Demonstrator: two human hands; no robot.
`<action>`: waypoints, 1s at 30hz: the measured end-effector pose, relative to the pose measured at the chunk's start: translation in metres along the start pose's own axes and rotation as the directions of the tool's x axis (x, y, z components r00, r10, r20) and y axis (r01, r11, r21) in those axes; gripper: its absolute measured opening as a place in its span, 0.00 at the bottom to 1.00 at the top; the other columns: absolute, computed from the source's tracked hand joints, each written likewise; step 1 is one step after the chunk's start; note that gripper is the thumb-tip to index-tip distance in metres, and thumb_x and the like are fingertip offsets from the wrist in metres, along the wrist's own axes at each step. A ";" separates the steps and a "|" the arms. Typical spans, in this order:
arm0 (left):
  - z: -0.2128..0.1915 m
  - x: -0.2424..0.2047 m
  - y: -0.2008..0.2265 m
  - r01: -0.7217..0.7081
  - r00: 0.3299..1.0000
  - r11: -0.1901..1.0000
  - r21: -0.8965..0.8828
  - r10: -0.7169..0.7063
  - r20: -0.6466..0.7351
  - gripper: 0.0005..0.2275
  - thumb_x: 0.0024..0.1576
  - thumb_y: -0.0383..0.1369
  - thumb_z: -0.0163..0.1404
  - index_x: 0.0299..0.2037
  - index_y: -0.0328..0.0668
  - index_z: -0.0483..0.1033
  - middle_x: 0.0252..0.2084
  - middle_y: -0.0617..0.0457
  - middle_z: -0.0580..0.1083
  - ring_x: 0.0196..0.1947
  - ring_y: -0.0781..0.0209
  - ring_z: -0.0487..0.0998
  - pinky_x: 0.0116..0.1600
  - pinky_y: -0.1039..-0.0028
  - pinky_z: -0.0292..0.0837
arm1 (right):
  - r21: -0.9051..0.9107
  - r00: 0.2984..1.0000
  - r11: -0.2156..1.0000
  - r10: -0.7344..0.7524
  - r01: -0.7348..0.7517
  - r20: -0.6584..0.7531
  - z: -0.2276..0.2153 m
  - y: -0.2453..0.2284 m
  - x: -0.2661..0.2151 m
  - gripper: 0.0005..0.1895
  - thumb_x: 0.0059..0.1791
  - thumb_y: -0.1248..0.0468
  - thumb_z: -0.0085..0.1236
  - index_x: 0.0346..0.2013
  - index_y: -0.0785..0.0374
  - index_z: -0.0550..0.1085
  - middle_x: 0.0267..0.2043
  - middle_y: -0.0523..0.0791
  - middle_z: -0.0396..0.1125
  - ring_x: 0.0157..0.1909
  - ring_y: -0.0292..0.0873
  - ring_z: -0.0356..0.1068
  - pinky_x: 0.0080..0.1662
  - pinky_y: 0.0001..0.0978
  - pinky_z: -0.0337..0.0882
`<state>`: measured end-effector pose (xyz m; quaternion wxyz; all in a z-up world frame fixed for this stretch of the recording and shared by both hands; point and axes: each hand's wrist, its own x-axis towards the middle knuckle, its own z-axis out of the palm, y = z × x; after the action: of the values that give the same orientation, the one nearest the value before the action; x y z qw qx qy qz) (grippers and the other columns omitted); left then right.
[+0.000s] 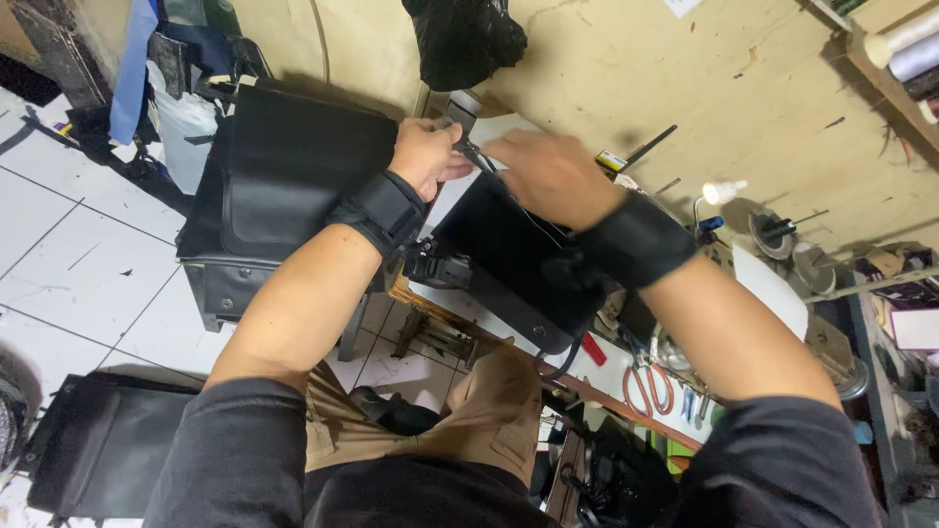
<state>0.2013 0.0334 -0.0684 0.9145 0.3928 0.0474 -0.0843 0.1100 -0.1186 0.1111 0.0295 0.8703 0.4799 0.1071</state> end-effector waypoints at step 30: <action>-0.032 0.024 -0.022 -0.017 0.995 0.998 0.067 0.023 -0.094 0.10 0.63 0.30 0.46 0.37 0.24 0.69 0.28 0.34 0.77 0.24 0.45 0.83 0.31 0.56 0.84 | -0.195 0.910 0.950 -0.155 0.245 0.385 0.020 0.050 -0.005 0.05 0.44 0.69 0.54 0.34 0.63 0.72 0.40 0.47 0.66 0.46 0.52 0.68 0.43 0.42 0.72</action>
<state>0.2199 0.0387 -0.1096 0.8985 0.4270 0.0840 -0.0580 0.1535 -0.1485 0.0989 0.2335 0.8108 0.5367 -0.0030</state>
